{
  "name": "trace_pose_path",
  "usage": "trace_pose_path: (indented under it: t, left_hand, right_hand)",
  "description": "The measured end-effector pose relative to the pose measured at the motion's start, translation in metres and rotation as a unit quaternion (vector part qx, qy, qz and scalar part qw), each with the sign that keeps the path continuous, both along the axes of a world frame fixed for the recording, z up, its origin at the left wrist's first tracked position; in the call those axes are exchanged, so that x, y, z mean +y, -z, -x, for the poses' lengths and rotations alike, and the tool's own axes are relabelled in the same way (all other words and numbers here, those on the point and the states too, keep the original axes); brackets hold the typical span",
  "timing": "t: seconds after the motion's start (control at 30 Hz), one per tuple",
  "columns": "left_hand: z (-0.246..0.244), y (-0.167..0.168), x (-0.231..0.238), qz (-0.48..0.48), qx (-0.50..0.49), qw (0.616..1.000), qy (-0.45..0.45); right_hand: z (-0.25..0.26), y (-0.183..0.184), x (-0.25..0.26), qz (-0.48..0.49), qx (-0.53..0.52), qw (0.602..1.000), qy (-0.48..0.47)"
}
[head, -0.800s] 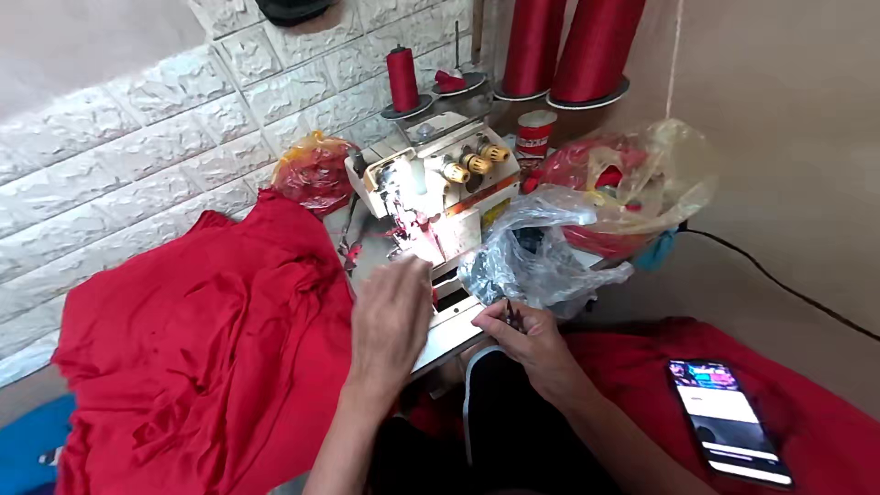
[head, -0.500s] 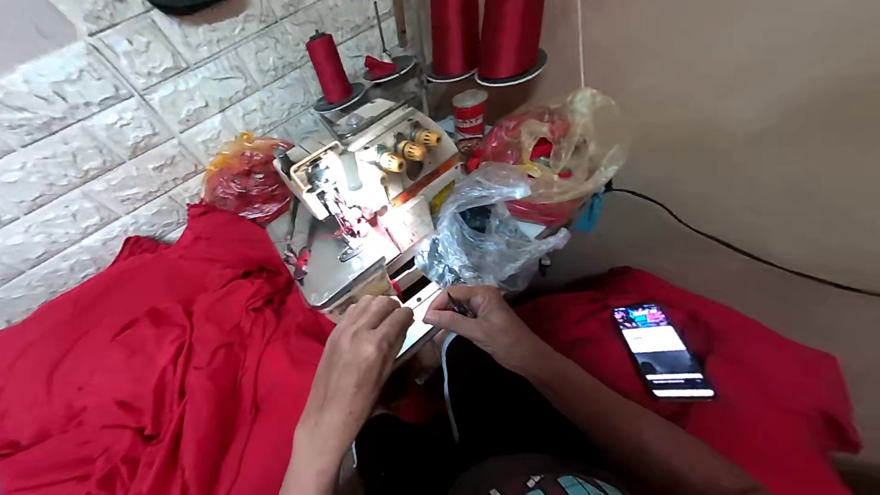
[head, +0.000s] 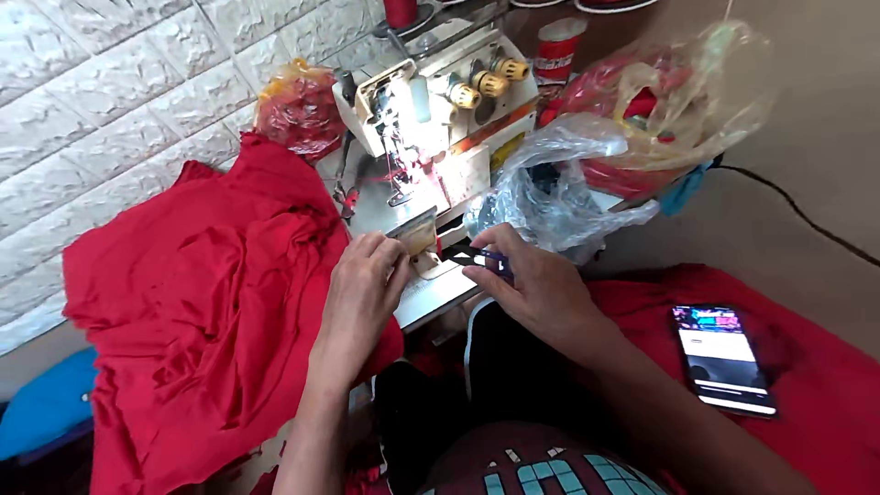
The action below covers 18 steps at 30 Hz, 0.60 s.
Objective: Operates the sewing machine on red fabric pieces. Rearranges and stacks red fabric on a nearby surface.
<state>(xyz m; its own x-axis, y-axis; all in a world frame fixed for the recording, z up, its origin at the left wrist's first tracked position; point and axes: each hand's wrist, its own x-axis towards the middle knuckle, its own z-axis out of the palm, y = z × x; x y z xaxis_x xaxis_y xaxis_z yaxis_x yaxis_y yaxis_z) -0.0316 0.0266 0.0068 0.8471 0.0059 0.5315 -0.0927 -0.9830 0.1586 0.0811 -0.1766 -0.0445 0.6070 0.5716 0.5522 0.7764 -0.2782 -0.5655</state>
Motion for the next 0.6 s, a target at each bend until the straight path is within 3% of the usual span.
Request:
trace_pose_path:
  t: [0.1, 0.43, 0.53, 0.6]
  left_hand:
    - [0.000, 0.001, -0.002, 0.007, -0.007, 1.000, -0.003]
    - [0.000, 0.003, -0.008, 0.041, -0.028, 0.999, 0.007]
    - [0.001, 0.007, -0.011, 0.137, -0.022, 0.990, -0.016]
    - [-0.001, 0.011, -0.014, 0.271, -0.020, 0.962, -0.028]
  right_hand:
    - [0.004, -0.004, 0.011, 0.010, -0.061, 0.998, 0.012]
    - [0.008, -0.008, 0.037, 0.032, -0.080, 0.996, 0.016]
    - [0.004, -0.005, 0.041, 0.015, -0.082, 0.996, 0.034]
    - [0.001, -0.002, 0.040, -0.008, -0.047, 0.998, 0.050]
